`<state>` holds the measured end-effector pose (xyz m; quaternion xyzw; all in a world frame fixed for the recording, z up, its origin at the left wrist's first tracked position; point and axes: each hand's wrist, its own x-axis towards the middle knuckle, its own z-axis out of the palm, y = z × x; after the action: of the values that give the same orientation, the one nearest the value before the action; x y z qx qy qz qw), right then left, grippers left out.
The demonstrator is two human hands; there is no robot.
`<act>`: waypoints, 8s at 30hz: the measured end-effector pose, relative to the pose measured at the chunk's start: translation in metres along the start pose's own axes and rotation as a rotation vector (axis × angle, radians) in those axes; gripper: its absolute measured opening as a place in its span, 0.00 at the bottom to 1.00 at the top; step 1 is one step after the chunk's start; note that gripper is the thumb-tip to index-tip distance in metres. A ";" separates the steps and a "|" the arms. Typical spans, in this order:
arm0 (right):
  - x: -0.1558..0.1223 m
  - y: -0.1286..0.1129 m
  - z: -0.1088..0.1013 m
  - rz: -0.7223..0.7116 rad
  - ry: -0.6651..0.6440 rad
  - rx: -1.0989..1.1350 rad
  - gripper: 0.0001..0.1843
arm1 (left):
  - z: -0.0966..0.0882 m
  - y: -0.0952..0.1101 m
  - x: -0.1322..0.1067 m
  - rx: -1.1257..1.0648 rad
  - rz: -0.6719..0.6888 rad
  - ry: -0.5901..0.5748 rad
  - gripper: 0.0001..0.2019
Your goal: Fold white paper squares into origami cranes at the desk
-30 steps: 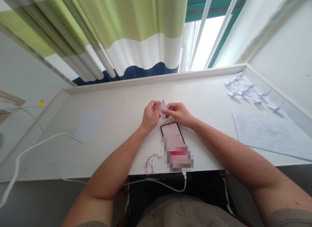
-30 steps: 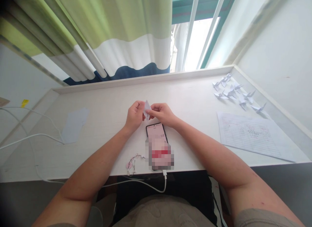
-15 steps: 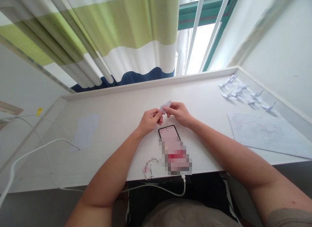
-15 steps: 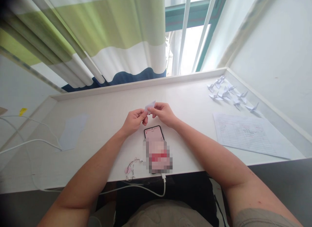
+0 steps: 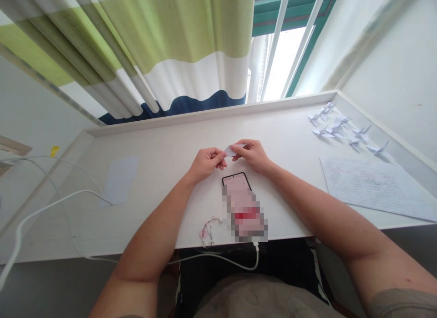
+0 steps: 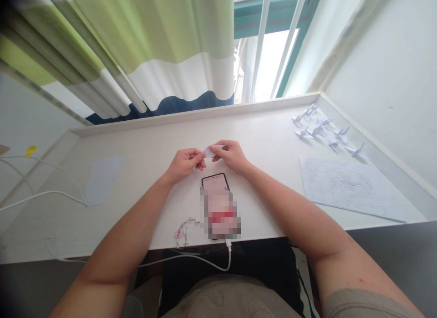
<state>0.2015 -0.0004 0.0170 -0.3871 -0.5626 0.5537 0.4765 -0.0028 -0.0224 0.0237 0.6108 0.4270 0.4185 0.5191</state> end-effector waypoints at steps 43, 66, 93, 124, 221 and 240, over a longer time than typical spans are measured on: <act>0.029 0.022 -0.026 -0.389 -0.358 -0.917 0.13 | -0.010 -0.025 0.013 0.747 0.280 0.060 0.07; 0.040 0.026 -0.017 -0.284 -0.243 -0.819 0.06 | 0.004 -0.017 0.018 0.652 0.058 0.199 0.07; 0.037 0.019 -0.021 -0.258 -0.324 -0.728 0.08 | 0.003 -0.017 0.011 0.591 0.017 0.210 0.03; 0.036 0.016 -0.023 -0.232 -0.358 -0.743 0.04 | 0.007 -0.023 0.016 0.585 0.046 0.293 0.06; 0.029 0.020 -0.016 -0.423 -0.327 -0.923 0.15 | -0.018 -0.017 0.004 0.919 0.164 0.138 0.14; 0.040 0.025 -0.011 -0.359 -0.298 -0.912 0.11 | -0.019 -0.023 0.007 0.868 0.178 0.093 0.15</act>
<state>0.1997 0.0434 -0.0046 -0.3699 -0.8663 0.2104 0.2614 -0.0206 -0.0082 0.0039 0.7869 0.5319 0.2705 0.1569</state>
